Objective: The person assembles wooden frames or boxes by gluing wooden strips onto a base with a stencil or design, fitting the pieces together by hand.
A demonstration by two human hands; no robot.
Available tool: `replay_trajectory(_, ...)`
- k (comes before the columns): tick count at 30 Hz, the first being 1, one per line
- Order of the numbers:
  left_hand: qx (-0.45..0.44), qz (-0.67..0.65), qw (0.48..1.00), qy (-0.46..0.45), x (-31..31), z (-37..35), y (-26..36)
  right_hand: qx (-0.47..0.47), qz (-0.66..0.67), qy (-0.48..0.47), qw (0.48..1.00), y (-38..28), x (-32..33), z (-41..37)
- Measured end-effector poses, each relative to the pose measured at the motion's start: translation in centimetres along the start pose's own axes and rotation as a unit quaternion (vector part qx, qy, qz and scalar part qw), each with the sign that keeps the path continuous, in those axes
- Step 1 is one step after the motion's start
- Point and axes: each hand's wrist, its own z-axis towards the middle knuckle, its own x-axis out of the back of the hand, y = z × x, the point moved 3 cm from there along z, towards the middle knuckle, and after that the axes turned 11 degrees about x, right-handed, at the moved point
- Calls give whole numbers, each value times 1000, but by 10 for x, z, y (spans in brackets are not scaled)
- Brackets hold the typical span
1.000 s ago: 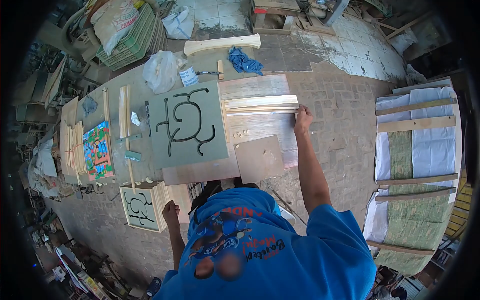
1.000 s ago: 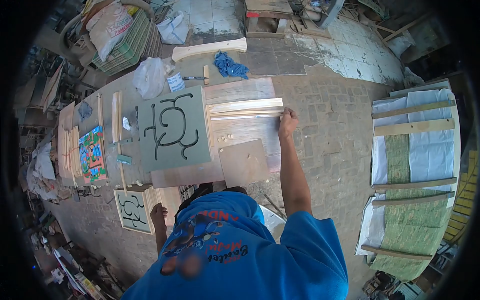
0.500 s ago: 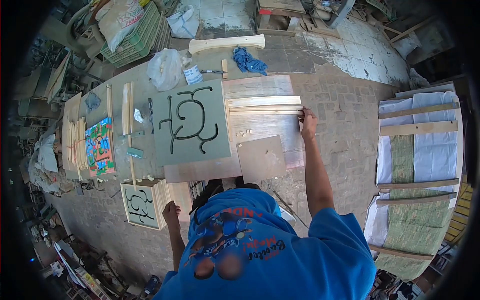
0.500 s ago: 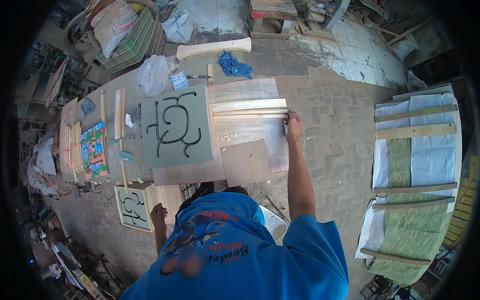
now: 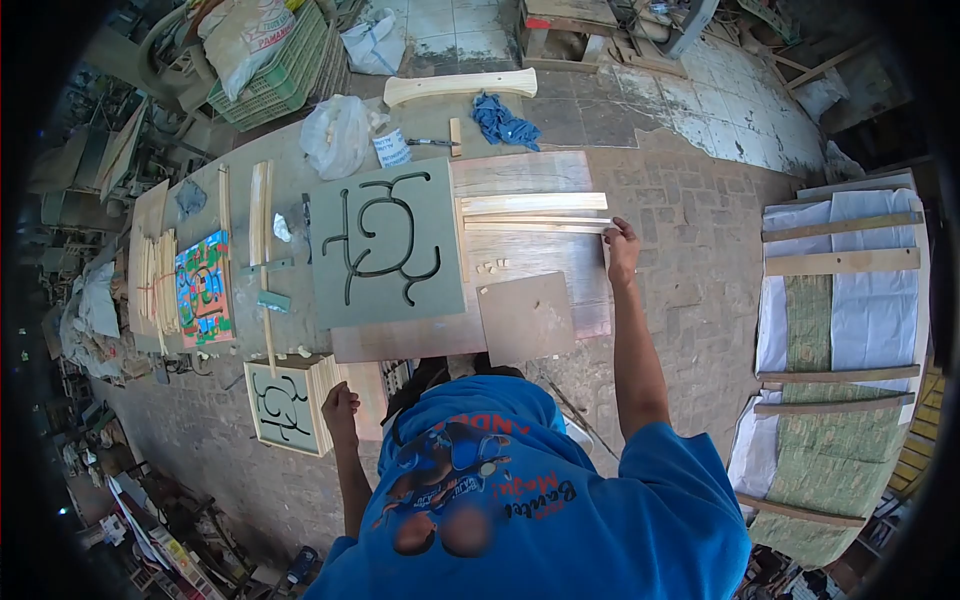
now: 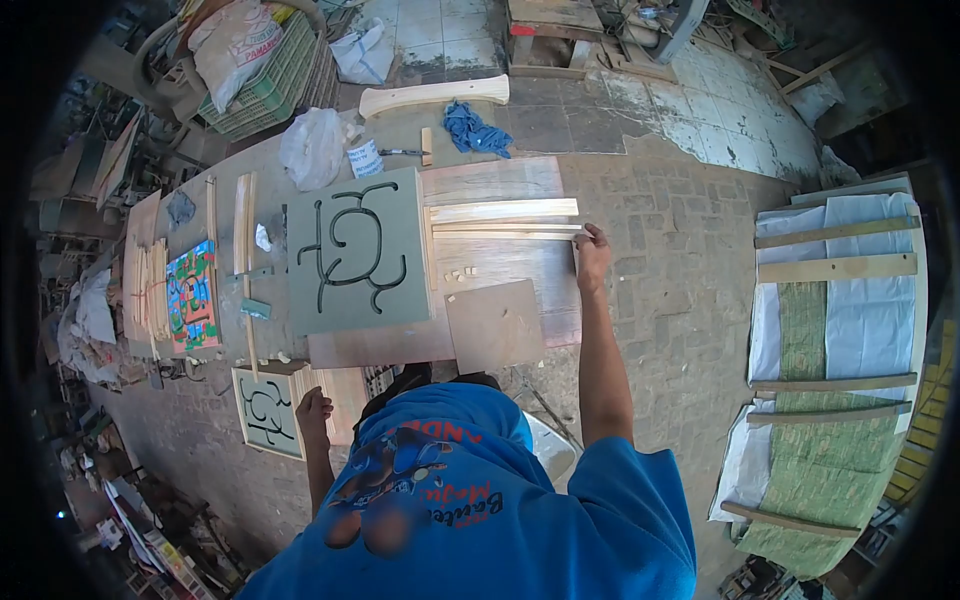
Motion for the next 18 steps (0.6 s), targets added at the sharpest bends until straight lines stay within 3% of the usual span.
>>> replay_trajectory(5,-40,17,999,9,-8,-13,32,11,23,19,999,-52,13,-33)
replay_trajectory(7,-157,95,983,19,-21,-30,73,81,81,46,992,-84,22,-48)
replay_trajectory(8,-153,91,984,24,-29,-39,93,113,73,47,990,-114,24,-59)
replay_trajectory(12,-389,181,903,-37,-89,-87,196,201,74,25,976,-219,29,-101)
replay_trajectory(14,-499,229,834,-61,-116,-111,237,205,87,-7,975,-239,25,-111)
replay_trajectory(16,-562,246,784,-92,-131,-131,268,199,130,-57,970,-249,15,-123)
replay_trajectory(18,-570,266,772,-98,-125,-129,275,176,152,-86,969,-251,0,-139)
